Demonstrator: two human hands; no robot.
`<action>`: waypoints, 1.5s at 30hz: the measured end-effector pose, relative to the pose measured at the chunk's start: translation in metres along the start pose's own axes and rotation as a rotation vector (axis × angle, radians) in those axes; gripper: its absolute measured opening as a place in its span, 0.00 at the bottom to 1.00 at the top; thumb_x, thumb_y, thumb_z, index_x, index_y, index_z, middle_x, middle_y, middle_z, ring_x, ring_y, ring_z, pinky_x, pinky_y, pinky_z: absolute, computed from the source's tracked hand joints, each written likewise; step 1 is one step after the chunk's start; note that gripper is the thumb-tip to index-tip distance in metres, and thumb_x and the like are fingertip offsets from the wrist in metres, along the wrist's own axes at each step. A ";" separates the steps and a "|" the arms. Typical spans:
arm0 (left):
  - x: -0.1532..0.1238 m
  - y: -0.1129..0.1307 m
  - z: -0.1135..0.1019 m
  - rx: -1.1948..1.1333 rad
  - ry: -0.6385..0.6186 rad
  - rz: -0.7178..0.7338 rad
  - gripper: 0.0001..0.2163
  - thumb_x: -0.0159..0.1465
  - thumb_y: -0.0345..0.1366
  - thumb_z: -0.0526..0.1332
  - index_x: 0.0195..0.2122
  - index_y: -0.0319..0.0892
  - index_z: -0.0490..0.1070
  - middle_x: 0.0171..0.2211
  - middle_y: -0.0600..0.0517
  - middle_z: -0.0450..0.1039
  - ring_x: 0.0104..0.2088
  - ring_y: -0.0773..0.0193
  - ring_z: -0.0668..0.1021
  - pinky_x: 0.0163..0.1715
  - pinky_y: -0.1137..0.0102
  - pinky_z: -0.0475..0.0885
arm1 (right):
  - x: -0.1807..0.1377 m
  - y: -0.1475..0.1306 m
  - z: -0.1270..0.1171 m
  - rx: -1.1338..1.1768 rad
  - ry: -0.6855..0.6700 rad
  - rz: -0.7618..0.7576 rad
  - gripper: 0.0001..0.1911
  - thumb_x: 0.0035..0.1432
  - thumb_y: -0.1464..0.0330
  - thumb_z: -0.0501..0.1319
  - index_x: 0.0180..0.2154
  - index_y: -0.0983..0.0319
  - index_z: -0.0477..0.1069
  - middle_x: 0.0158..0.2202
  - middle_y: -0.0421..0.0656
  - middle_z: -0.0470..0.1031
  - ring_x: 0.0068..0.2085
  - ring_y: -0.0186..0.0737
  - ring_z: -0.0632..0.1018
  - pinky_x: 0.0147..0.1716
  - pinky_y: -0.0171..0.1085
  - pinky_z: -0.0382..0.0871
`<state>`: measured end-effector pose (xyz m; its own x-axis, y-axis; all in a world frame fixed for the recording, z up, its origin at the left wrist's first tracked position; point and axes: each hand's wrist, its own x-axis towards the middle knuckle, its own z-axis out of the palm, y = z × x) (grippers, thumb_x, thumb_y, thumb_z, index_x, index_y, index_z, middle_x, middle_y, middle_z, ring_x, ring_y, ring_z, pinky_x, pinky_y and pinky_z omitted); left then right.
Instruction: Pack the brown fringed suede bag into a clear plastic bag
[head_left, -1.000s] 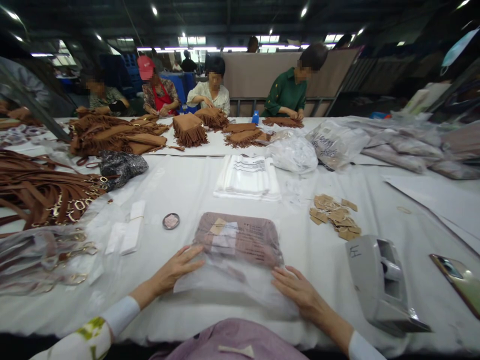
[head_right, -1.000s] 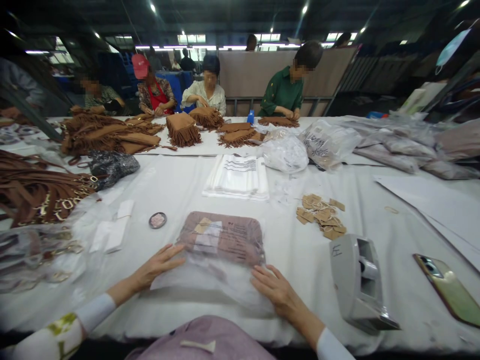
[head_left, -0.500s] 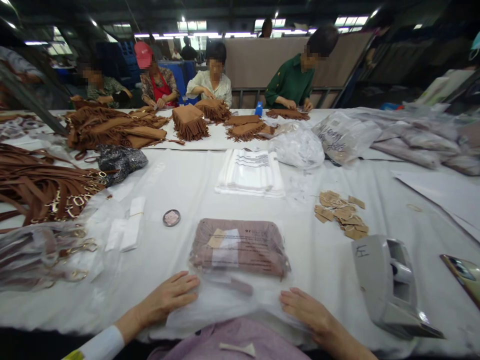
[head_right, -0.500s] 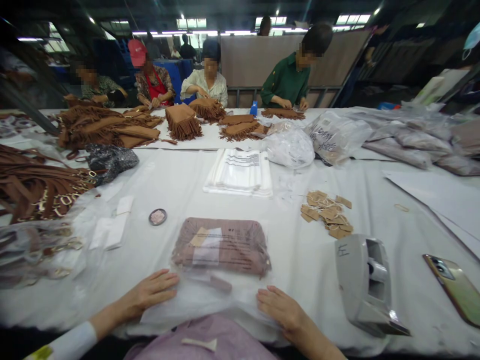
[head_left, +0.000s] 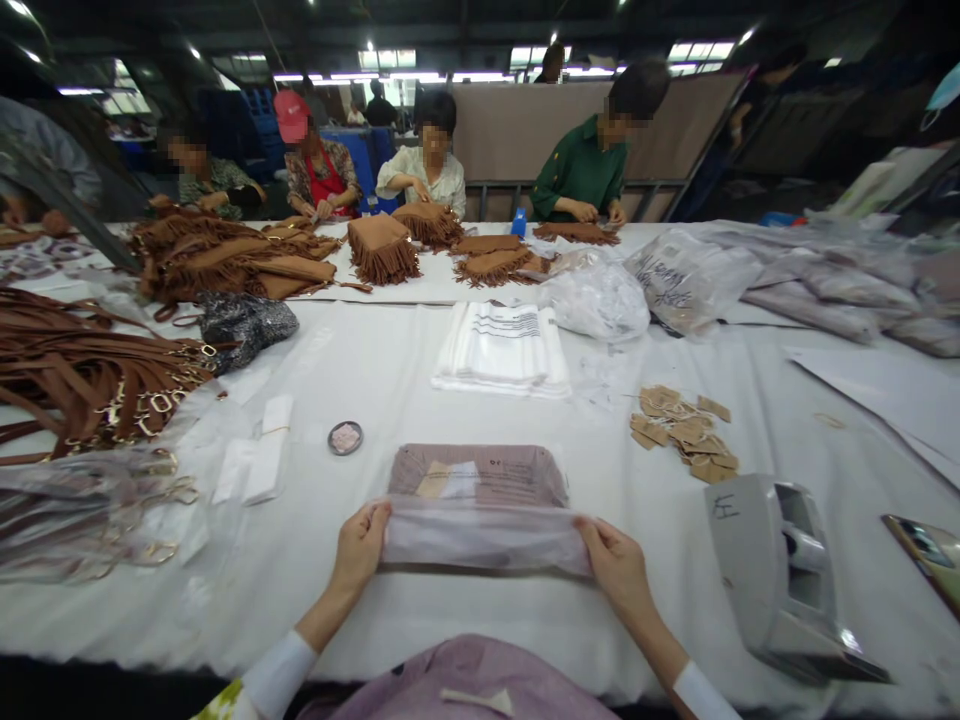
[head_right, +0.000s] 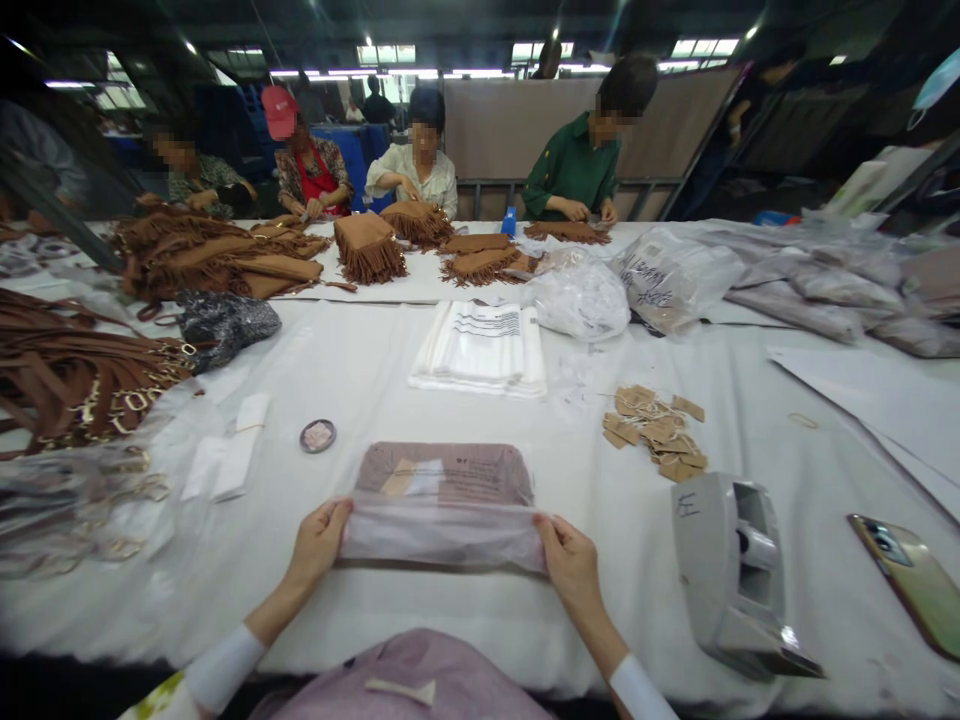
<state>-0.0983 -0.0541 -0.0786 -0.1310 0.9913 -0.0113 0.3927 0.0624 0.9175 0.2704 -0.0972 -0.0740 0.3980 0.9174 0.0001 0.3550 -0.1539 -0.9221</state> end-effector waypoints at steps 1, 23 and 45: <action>0.003 0.001 0.002 0.015 0.012 0.017 0.18 0.64 0.50 0.52 0.26 0.42 0.68 0.21 0.56 0.68 0.26 0.65 0.71 0.30 0.73 0.66 | 0.002 0.000 0.003 -0.014 0.006 -0.009 0.23 0.54 0.50 0.58 0.21 0.62 0.69 0.16 0.36 0.62 0.20 0.34 0.63 0.19 0.33 0.57; 0.019 -0.024 0.001 0.563 -0.029 0.109 0.13 0.67 0.41 0.50 0.26 0.45 0.62 0.20 0.55 0.65 0.23 0.64 0.70 0.25 0.72 0.53 | -0.006 0.010 0.017 -0.370 0.063 -0.152 0.27 0.60 0.48 0.50 0.26 0.62 0.72 0.19 0.38 0.70 0.22 0.34 0.68 0.24 0.33 0.59; -0.011 0.047 0.088 0.798 -0.518 0.777 0.40 0.53 0.56 0.65 0.65 0.57 0.50 0.69 0.45 0.41 0.65 0.36 0.52 0.60 0.40 0.48 | -0.016 0.015 0.023 -0.381 0.143 -0.178 0.27 0.61 0.49 0.50 0.31 0.63 0.74 0.22 0.41 0.73 0.22 0.35 0.70 0.25 0.33 0.59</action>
<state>0.0019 -0.0522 -0.0704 0.6920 0.7140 0.1066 0.6756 -0.6926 0.2528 0.2497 -0.1053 -0.0968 0.4060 0.8859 0.2244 0.7043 -0.1468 -0.6945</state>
